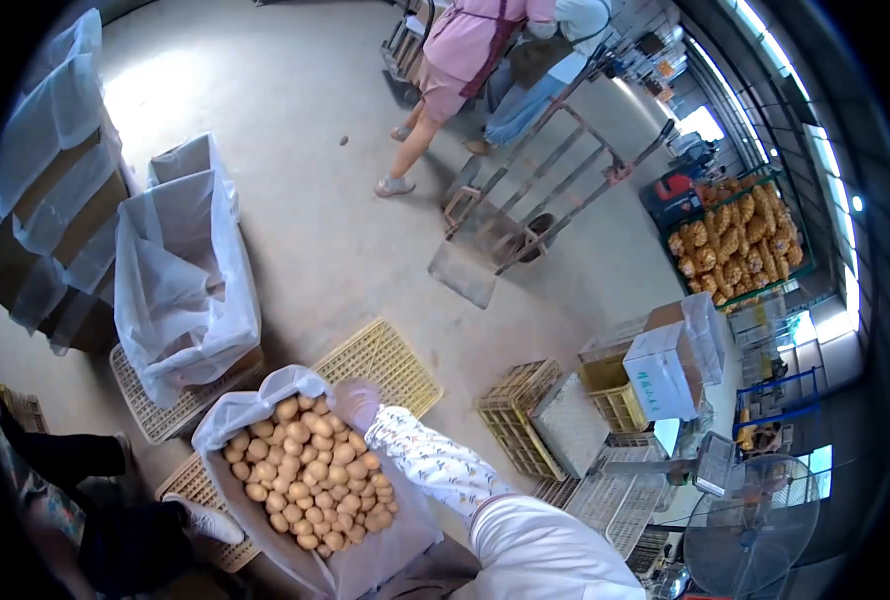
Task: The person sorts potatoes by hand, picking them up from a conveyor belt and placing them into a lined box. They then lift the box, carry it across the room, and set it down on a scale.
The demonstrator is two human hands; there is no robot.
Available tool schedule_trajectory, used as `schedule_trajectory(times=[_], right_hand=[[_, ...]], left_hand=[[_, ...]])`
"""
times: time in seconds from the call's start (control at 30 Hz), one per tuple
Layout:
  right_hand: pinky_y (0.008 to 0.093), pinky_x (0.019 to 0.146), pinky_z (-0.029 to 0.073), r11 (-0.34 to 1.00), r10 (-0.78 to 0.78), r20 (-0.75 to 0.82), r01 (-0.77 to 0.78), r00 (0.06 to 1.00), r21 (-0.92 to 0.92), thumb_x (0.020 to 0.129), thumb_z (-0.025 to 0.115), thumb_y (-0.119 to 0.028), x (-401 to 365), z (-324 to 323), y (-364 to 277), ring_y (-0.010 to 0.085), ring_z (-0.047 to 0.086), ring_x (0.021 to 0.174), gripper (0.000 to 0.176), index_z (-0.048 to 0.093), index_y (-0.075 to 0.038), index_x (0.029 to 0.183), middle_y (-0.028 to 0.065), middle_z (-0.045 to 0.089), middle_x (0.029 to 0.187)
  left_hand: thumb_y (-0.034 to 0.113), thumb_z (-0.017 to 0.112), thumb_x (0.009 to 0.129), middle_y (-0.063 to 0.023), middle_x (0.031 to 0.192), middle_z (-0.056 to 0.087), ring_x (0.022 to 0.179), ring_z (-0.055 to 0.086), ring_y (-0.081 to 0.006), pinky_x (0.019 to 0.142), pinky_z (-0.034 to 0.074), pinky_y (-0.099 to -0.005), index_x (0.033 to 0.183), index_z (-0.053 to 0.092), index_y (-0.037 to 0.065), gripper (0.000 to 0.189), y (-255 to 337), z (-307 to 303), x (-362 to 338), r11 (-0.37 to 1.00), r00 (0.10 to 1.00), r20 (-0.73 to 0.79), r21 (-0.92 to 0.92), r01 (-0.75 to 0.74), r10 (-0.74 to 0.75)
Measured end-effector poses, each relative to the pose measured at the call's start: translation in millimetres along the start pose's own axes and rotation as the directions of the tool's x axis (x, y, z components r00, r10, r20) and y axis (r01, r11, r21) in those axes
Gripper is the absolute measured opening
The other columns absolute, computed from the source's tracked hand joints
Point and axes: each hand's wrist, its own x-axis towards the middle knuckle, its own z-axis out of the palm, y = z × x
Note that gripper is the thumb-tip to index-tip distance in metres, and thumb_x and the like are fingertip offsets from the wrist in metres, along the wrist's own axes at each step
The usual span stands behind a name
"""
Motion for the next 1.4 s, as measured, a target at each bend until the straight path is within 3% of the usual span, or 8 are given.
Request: schedule_trajectory(times=[0.1,0.13,0.17,0.3,0.33,0.5,0.8,1.4], right_hand=[[0.0444,0.084,0.053,0.999,-0.013,0.060,0.011,0.998,0.033,0.090,0.053,-0.038,7.4,3.4,-2.5,0.0319,0.071,0.098,0.042,0.075,-0.005,0.102,0.0166,0.073,0.105],[0.0442,0.084,0.053,0.999,-0.032,0.059,0.031,0.998,0.016,0.090,0.053,-0.037,8.2,0.5,-2.9,0.0316,0.071,0.098,0.041,0.075,-0.005,0.103,0.0165,0.073,0.105],[0.0440,0.084,0.054,0.999,-0.050,0.060,0.050,0.997,0.000,0.090,0.053,-0.037,9.2,0.5,-2.6,0.0313,0.071,0.098,0.041,0.075,-0.005,0.103,0.0163,0.073,0.105],[0.0433,0.085,0.054,0.998,-0.053,-0.022,0.053,0.998,0.017,0.088,0.054,-0.036,-19.0,-49.5,-20.7,0.0324,0.070,0.100,0.040,0.075,-0.006,0.103,0.0168,0.073,0.106],[0.0434,0.085,0.054,0.998,-0.054,-0.064,0.055,0.996,0.016,0.088,0.054,-0.036,-18.5,-51.0,-23.1,0.0328,0.070,0.100,0.040,0.075,-0.006,0.102,0.0171,0.073,0.106],[0.0460,0.085,0.054,0.980,-0.131,-0.065,0.139,0.989,0.139,0.089,0.053,-0.032,8.0,-6.9,-7.9,0.0343,0.069,0.101,0.037,0.071,-0.008,0.109,0.0186,0.071,0.108],[0.0486,0.083,0.054,0.952,-0.212,-0.086,0.225,0.974,0.209,0.089,0.055,-0.030,20.5,5.0,1.0,0.0394,0.069,0.095,0.033,0.071,-0.006,0.105,0.0226,0.071,0.100],[0.0453,0.084,0.055,0.960,-0.250,0.039,0.253,0.967,-0.123,0.090,0.053,-0.029,35.3,-17.3,-23.1,0.0350,0.070,0.099,0.034,0.076,-0.005,0.101,0.0184,0.073,0.105]], left_hand=[[0.043,0.070,0.089,-0.0272,0.139,0.051,0.127,0.051,-0.0345,0.110,0.038,-0.0404,0.142,0.044,-0.005,0.076,45.9,-40.6,21.7,0.949,0.936,-0.211,0.202,-0.240,0.282],[0.030,0.070,0.088,-0.0224,0.099,0.066,0.086,0.064,-0.0308,0.075,0.050,-0.0430,0.121,0.059,-0.006,0.050,16.0,-41.3,82.6,0.813,0.701,-0.414,0.342,-0.472,0.581],[0.025,0.078,0.080,-0.0283,0.142,0.048,0.126,0.051,-0.0363,0.105,0.042,-0.0406,0.146,0.035,-0.009,0.086,77.4,-50.4,72.5,0.893,0.830,-0.333,0.204,-0.401,0.448],[0.021,0.073,0.076,-0.0275,0.133,0.056,0.118,0.058,-0.0406,0.100,0.047,-0.0429,0.145,0.040,0.000,0.079,208.7,-55.5,95.2,0.751,0.741,-0.228,0.418,-0.511,0.631],[0.021,0.073,0.076,-0.0260,0.131,0.058,0.117,0.058,-0.0409,0.101,0.047,-0.0440,0.144,0.042,0.003,0.077,223.3,-53.8,102.5,0.666,0.624,-0.261,0.445,-0.599,0.736],[0.031,0.066,0.085,-0.0190,0.117,0.067,0.108,0.064,-0.0369,0.094,0.050,-0.0461,0.133,0.053,0.005,0.057,247.5,-48.0,150.5,0.668,0.844,-0.246,0.726,-0.166,0.477],[0.045,0.057,0.092,-0.0147,0.110,0.072,0.103,0.070,-0.0312,0.087,0.055,-0.0431,0.108,0.072,0.009,0.042,280.6,-37.2,138.6,0.622,0.873,-0.339,0.781,0.054,0.351],[0.037,0.060,0.089,-0.0232,0.096,0.070,0.091,0.067,-0.0416,0.086,0.051,-0.0515,0.123,0.055,0.007,0.046,219.0,-47.6,162.5,0.676,0.711,-0.373,0.712,-0.192,0.596]])
